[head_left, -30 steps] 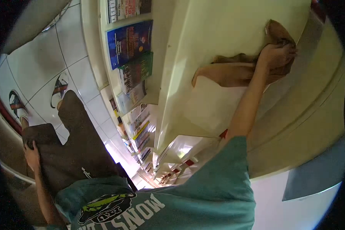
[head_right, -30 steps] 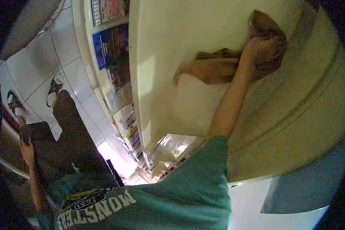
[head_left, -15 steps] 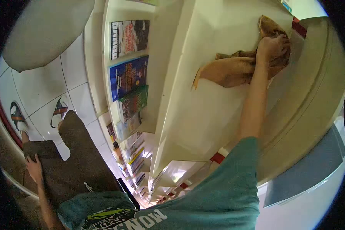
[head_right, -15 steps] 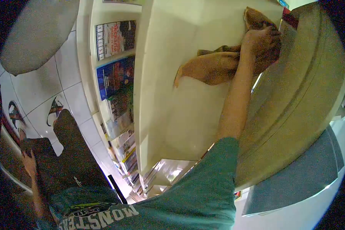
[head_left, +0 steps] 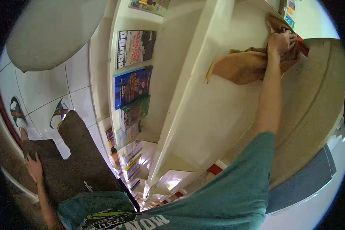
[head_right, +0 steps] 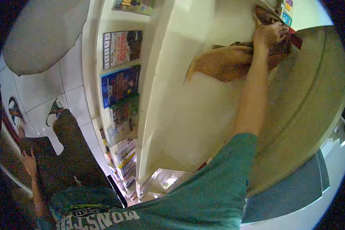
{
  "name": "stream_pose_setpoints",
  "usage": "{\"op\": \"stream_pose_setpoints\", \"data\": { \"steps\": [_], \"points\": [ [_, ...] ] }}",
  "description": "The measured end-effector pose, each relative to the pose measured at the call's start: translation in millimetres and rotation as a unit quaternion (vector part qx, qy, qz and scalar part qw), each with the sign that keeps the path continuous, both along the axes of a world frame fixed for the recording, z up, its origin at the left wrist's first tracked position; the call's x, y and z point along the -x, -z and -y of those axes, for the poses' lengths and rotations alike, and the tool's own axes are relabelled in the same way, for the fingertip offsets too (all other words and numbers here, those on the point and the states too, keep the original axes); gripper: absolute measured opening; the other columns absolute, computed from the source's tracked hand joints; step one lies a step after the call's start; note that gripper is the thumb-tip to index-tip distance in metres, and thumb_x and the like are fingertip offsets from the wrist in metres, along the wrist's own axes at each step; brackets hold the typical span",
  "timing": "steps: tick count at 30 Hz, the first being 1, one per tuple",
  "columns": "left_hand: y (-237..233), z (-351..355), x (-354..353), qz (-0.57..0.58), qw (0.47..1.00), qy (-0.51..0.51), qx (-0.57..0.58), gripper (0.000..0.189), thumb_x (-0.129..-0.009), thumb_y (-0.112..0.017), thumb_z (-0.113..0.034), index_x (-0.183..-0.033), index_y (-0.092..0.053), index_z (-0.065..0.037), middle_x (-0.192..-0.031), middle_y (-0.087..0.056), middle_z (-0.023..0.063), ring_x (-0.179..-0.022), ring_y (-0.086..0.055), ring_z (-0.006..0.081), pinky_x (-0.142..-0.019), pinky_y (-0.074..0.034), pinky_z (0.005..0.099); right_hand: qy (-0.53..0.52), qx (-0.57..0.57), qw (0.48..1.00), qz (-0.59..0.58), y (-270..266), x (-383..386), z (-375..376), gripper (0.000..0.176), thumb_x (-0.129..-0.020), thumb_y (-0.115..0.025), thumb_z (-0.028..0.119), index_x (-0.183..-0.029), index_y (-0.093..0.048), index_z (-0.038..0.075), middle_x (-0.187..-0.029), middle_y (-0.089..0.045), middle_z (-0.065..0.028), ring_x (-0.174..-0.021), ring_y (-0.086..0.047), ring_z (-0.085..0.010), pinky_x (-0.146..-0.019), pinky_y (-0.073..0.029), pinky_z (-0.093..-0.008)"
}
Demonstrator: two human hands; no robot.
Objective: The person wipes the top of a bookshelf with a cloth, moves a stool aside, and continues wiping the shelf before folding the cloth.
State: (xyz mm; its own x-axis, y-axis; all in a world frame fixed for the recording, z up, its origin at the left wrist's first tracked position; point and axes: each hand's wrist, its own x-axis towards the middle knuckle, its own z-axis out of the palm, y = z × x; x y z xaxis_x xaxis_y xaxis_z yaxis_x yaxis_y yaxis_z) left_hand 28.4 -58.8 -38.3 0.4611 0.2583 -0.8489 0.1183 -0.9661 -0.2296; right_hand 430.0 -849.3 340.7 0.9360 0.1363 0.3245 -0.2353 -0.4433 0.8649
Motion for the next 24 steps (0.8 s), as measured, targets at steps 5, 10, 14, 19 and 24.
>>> {"op": "stream_pose_setpoints", "data": {
  "steps": [5, 10, 14, 19, 24],
  "points": [
    [-5, 3, -3, -0.027, 0.999, 0.0, -0.018, 0.06, -0.088, -0.037, -0.047, -0.129, -0.033, -0.004, -0.13, -0.034, 0.0206, -0.114, -0.039, 0.0381, -0.095, -0.036, 0.0458, 0.011, 0.103, 0.995, 0.014, 2, -14, 27, 0.056, -0.067, -0.068, 0.036, -0.102, -0.05, -0.004, -0.124, -0.036, -0.0316, -0.121, -0.03, -0.0435, -0.099, -0.028, -0.0467],
    [22, -34, 33, -0.015, 0.993, 0.116, -0.008, 0.062, -0.086, -0.038, -0.05, -0.13, -0.032, -0.006, -0.13, -0.035, 0.0185, -0.114, -0.04, 0.0386, -0.094, -0.037, 0.0457, -0.009, 0.041, 0.999, 0.001, 28, -12, 21, 0.036, -0.072, -0.056, 0.022, -0.102, -0.056, 0.003, -0.105, -0.055, -0.026, -0.11, -0.043, -0.0421, -0.093, -0.034, -0.049],
    [-6, 0, 3, -0.035, 0.998, 0.008, -0.042, 0.065, -0.086, -0.035, -0.053, -0.13, -0.032, -0.006, -0.131, -0.034, 0.0187, -0.115, -0.039, 0.0381, -0.093, -0.037, 0.0456, 0.169, -0.082, 0.979, -0.078, 66, -12, 35, 0.04, -0.073, -0.055, 0.027, -0.108, -0.054, 0.008, -0.101, -0.058, -0.0197, -0.106, -0.049, -0.0356, -0.083, -0.043, -0.0483],
    [9, -28, 26, 0.002, 0.999, 0.047, -0.006, 0.067, -0.086, -0.034, -0.054, -0.131, -0.031, -0.005, -0.13, -0.035, 0.0206, -0.114, -0.041, 0.0379, -0.093, -0.037, 0.0454, 0.029, 0.033, 0.984, -0.174, 76, 13, 15, 0.039, -0.081, -0.045, 0.033, -0.112, -0.05, 0.009, -0.111, -0.055, -0.0123, -0.105, -0.05, -0.033, -0.08, -0.045, -0.0448],
    [12, -31, 22, 0.015, 0.997, 0.07, -0.029, 0.067, -0.086, -0.035, -0.053, -0.131, -0.031, -0.003, -0.126, -0.038, 0.0232, -0.113, -0.042, 0.0387, -0.093, -0.036, 0.0452, 0.032, -0.044, 0.99, -0.132, 86, 47, -41, 0.047, -0.083, -0.047, 0.027, -0.127, -0.043, 0.012, -0.137, -0.028, -0.0178, -0.126, -0.024, -0.0386, -0.102, -0.026, -0.039]
  ]
}}
